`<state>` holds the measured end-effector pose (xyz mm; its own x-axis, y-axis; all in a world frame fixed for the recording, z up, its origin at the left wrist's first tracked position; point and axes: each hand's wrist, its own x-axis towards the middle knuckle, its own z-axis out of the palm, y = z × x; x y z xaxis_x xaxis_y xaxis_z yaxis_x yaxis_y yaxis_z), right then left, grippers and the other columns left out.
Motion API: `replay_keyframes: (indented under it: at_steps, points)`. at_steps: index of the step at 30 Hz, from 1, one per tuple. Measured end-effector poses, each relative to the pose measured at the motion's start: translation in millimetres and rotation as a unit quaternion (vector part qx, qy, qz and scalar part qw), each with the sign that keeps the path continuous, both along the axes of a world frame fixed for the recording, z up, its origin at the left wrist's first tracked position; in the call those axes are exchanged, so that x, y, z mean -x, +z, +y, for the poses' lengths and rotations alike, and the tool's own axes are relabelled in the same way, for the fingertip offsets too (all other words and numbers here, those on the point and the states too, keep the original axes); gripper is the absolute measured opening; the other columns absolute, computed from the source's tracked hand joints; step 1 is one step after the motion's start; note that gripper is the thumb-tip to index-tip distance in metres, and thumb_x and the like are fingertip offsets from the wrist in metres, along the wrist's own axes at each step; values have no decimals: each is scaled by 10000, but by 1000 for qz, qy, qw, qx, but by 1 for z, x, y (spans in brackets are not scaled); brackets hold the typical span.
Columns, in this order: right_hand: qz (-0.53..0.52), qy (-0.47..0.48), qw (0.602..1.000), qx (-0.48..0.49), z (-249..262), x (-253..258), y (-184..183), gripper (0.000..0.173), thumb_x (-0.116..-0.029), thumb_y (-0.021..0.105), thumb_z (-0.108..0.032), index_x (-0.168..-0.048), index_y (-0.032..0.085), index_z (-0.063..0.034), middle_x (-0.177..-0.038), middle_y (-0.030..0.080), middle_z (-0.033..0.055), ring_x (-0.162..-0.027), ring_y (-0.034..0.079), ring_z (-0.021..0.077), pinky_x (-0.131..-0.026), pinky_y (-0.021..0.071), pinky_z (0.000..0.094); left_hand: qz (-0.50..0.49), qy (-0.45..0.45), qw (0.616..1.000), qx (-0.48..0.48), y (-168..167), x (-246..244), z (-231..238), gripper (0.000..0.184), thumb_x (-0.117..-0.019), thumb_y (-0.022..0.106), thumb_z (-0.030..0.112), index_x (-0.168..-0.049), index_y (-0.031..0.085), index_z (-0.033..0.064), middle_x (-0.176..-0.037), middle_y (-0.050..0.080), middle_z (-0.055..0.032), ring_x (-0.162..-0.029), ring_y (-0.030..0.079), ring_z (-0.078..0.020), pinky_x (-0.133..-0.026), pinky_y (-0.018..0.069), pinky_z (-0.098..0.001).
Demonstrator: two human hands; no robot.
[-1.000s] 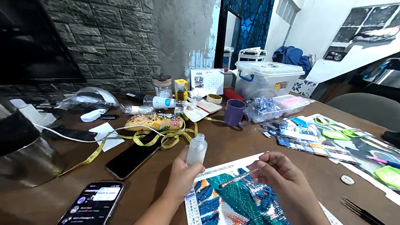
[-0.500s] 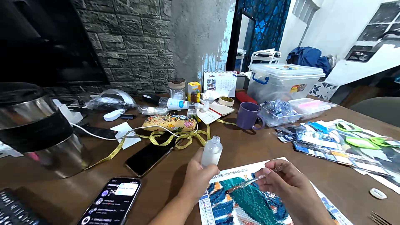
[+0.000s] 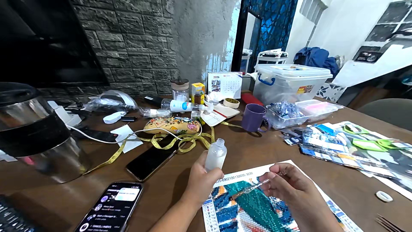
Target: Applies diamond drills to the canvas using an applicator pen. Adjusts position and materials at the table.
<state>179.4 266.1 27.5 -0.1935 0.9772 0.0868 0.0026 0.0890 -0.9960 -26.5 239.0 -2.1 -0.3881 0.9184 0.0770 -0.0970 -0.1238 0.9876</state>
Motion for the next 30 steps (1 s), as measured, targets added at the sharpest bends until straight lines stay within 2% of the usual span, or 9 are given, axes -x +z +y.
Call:
replay_keyframes:
  at_steps: [6,11,17,23,30]
  points:
    - [3,-20,1000,-6,2,-6,3,87,-1002,489,10,-1067,525,-34,-833,708,31,-680,711,120,-645,612,264,1,-3,1000,0,0,0,0,467,-701,640,34,-1167,612,40,-930,697,-20,-810,683,-61,-675,556,-218]
    - [25,15,1000,-2,-2,-1,1,89,-1003,494,20,-1057,528,-41,-847,716,27,-698,718,120,-659,618,266,0,1,1000,7,1,0,-1,463,-704,637,25,-1166,606,36,-921,696,-16,-799,681,-56,-672,555,-214]
    - [-10,-15,1000,-13,-1,-5,2,82,-996,500,10,-1053,537,-37,-841,717,33,-677,711,112,-630,609,250,0,-4,1000,0,0,0,0,464,-708,636,27,-1171,612,41,-923,700,-21,-800,678,-57,-663,546,-212]
    - [29,10,999,-11,-5,-2,3,94,-997,490,24,-1038,534,-48,-833,719,23,-685,712,108,-648,611,250,5,-3,1000,5,0,1,0,459,-706,637,38,-1164,616,49,-919,698,-16,-785,673,-57,-652,540,-212]
    - [-9,1,999,-34,-3,-5,0,89,-983,506,10,-1039,551,-43,-846,717,25,-692,717,117,-636,615,255,-5,-2,1000,11,0,0,0,464,-703,644,38,-1165,612,46,-933,700,-31,-803,678,-74,-660,547,-224]
